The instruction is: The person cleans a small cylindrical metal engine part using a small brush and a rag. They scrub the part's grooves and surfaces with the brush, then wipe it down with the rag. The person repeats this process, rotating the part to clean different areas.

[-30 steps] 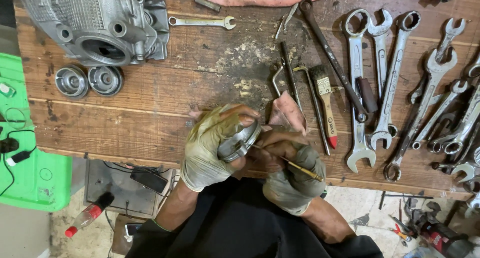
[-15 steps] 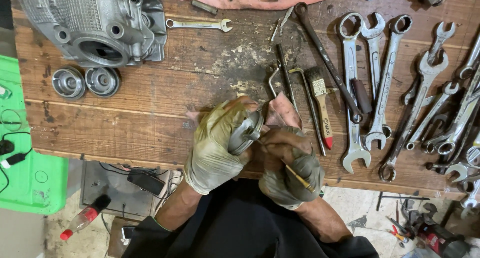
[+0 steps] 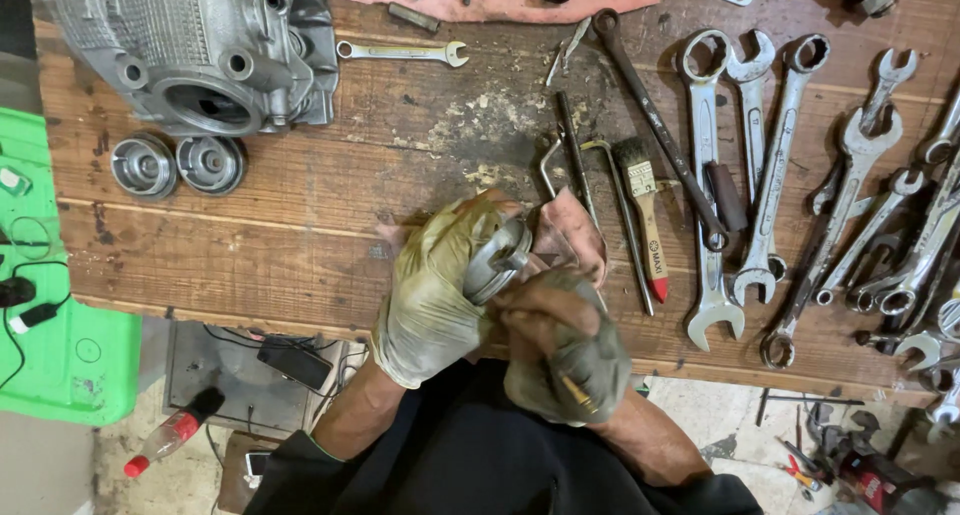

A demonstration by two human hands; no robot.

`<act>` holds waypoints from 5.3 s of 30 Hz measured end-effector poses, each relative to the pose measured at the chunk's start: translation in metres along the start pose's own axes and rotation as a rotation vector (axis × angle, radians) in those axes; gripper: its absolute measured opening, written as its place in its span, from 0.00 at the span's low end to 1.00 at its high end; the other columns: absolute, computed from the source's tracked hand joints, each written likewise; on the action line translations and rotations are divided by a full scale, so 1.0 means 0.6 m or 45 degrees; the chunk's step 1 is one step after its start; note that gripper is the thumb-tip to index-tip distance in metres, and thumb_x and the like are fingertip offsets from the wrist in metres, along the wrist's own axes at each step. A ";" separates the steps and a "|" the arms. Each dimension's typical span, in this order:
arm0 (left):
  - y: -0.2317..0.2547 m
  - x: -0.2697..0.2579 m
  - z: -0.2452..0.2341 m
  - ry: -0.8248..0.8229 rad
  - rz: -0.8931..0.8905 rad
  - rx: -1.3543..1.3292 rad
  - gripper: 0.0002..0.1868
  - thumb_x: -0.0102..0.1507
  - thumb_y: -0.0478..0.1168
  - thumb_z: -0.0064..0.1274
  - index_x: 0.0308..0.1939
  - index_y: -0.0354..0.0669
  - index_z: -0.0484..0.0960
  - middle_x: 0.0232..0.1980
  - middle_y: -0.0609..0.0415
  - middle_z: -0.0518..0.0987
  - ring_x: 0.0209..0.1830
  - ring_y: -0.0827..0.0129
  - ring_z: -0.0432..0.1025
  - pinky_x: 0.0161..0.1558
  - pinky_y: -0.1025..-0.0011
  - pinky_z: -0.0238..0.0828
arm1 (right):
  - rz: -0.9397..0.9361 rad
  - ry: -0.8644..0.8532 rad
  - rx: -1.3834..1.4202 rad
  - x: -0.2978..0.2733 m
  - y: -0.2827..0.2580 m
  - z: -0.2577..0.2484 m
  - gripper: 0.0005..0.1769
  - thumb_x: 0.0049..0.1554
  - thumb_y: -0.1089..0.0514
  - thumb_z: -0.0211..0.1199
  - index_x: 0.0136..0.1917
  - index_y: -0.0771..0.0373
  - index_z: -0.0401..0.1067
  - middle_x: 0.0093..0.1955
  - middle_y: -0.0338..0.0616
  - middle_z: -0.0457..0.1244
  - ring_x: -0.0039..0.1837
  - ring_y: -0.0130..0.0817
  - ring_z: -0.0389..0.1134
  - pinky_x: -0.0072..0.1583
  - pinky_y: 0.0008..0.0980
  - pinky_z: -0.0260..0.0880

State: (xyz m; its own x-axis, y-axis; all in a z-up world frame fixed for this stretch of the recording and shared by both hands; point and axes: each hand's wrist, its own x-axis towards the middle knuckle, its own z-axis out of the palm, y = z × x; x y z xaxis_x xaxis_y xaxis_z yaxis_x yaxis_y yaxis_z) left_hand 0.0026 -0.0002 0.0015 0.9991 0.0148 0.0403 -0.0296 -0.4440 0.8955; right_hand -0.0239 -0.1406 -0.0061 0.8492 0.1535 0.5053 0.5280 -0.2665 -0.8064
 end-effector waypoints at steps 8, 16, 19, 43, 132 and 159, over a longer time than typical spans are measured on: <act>0.010 0.004 0.003 0.030 0.030 -0.029 0.17 0.64 0.45 0.53 0.57 0.50 0.75 0.60 0.54 0.82 0.59 0.52 0.78 0.61 0.56 0.71 | -0.148 0.382 -0.165 0.006 -0.008 0.044 0.06 0.58 0.67 0.63 0.40 0.73 0.72 0.38 0.55 0.67 0.36 0.45 0.70 0.38 0.36 0.70; -0.009 -0.004 -0.003 0.007 0.127 -0.193 0.21 0.65 0.52 0.55 0.57 0.47 0.73 0.62 0.51 0.81 0.60 0.55 0.77 0.62 0.59 0.69 | 0.332 0.356 0.001 0.023 -0.012 0.009 0.04 0.51 0.70 0.71 0.37 0.76 0.78 0.37 0.55 0.69 0.39 0.43 0.73 0.47 0.31 0.74; -0.022 -0.007 0.000 0.005 0.148 -0.150 0.21 0.65 0.51 0.55 0.57 0.47 0.73 0.62 0.53 0.81 0.60 0.55 0.77 0.65 0.59 0.63 | 0.313 0.404 -0.058 0.020 -0.003 0.017 0.07 0.46 0.72 0.77 0.35 0.71 0.78 0.36 0.53 0.70 0.36 0.41 0.72 0.43 0.32 0.75; -0.013 -0.019 -0.018 0.219 0.391 -0.292 0.13 0.62 0.45 0.63 0.43 0.41 0.81 0.52 0.43 0.85 0.56 0.53 0.77 0.65 0.63 0.66 | 0.432 0.359 0.225 0.020 0.006 -0.004 0.04 0.57 0.71 0.68 0.42 0.72 0.73 0.41 0.56 0.69 0.39 0.39 0.68 0.46 0.35 0.72; -0.167 -0.046 -0.035 -0.084 -0.043 -1.766 0.51 0.58 0.44 0.72 0.77 0.35 0.57 0.56 0.38 0.78 0.52 0.51 0.78 0.38 0.61 0.84 | 0.265 -0.351 -1.178 0.104 0.067 -0.197 0.15 0.61 0.51 0.72 0.52 0.66 0.79 0.48 0.50 0.69 0.37 0.35 0.70 0.36 0.32 0.74; -0.077 -0.023 0.038 0.499 -0.263 -1.336 0.16 0.65 0.43 0.57 0.54 0.44 0.81 0.54 0.55 0.82 0.56 0.68 0.75 0.62 0.68 0.70 | 0.527 0.090 0.748 0.083 -0.067 -0.039 0.08 0.62 0.67 0.65 0.52 0.58 0.70 0.45 0.44 0.68 0.39 0.30 0.71 0.36 0.22 0.77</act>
State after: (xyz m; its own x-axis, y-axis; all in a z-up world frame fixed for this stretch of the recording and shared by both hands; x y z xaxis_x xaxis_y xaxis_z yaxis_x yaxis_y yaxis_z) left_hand -0.0091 0.0000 -0.0507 0.9147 0.3616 -0.1807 -0.0611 0.5654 0.8225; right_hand -0.0033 -0.1444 0.0588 0.9886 0.0838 0.1254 0.0987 0.2693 -0.9580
